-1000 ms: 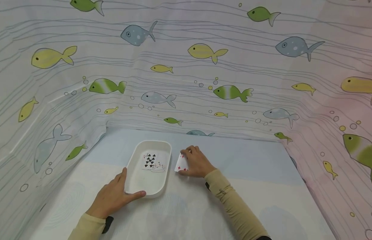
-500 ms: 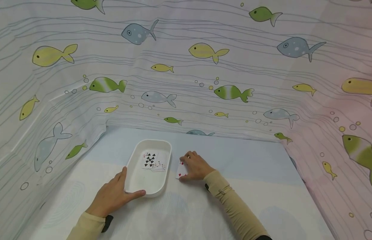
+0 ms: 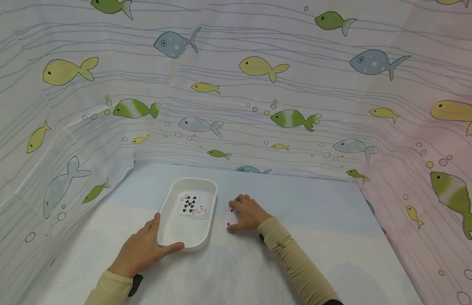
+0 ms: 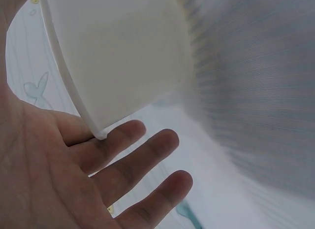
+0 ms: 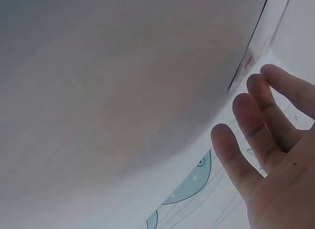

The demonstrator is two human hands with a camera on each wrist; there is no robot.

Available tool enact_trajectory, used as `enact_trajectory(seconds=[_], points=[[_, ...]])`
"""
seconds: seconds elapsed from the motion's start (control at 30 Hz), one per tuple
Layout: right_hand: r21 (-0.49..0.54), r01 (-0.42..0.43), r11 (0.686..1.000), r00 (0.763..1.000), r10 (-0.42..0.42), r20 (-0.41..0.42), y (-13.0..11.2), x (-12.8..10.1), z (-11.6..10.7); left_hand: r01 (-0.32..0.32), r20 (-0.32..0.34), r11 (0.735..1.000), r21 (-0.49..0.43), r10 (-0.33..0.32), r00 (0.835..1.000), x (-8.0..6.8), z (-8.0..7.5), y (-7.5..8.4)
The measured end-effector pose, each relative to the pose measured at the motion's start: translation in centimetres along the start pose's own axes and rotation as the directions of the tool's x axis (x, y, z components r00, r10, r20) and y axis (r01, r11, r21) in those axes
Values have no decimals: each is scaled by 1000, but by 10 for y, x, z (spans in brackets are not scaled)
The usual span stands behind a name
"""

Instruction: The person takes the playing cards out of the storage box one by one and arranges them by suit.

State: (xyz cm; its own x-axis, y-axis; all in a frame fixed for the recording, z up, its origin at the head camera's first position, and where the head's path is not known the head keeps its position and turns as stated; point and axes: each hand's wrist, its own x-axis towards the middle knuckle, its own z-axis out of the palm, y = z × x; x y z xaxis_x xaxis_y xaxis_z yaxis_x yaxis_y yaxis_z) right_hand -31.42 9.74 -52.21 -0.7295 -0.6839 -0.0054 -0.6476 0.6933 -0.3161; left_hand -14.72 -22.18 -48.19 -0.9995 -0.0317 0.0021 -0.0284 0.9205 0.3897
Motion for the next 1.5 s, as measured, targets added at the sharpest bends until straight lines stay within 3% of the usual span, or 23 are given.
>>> enact_trajectory(seconds=[0.2,0.43,0.77,1.17,1.5], points=[[43,-24,999,998,27,-61,-6,6,-7,-3,-3,1000,6,3,1000,-1,-2,1],[200,17,980,990,12,-140,-18,15,-23,1,4,1000,-8,-1,1000,-3,-3,4],[218,-7,976,973,57,-226,-43,34,-34,12,17,1000,0,-12,1000,-1,-2,3],[237,-47,970,982,89,-168,-75,63,-40,15,29,1000,12,-15,999,-1,-2,0],[254,-42,966,989,76,-126,-97,88,-31,-27,20,1000,5,27,999,-4,-7,-9]])
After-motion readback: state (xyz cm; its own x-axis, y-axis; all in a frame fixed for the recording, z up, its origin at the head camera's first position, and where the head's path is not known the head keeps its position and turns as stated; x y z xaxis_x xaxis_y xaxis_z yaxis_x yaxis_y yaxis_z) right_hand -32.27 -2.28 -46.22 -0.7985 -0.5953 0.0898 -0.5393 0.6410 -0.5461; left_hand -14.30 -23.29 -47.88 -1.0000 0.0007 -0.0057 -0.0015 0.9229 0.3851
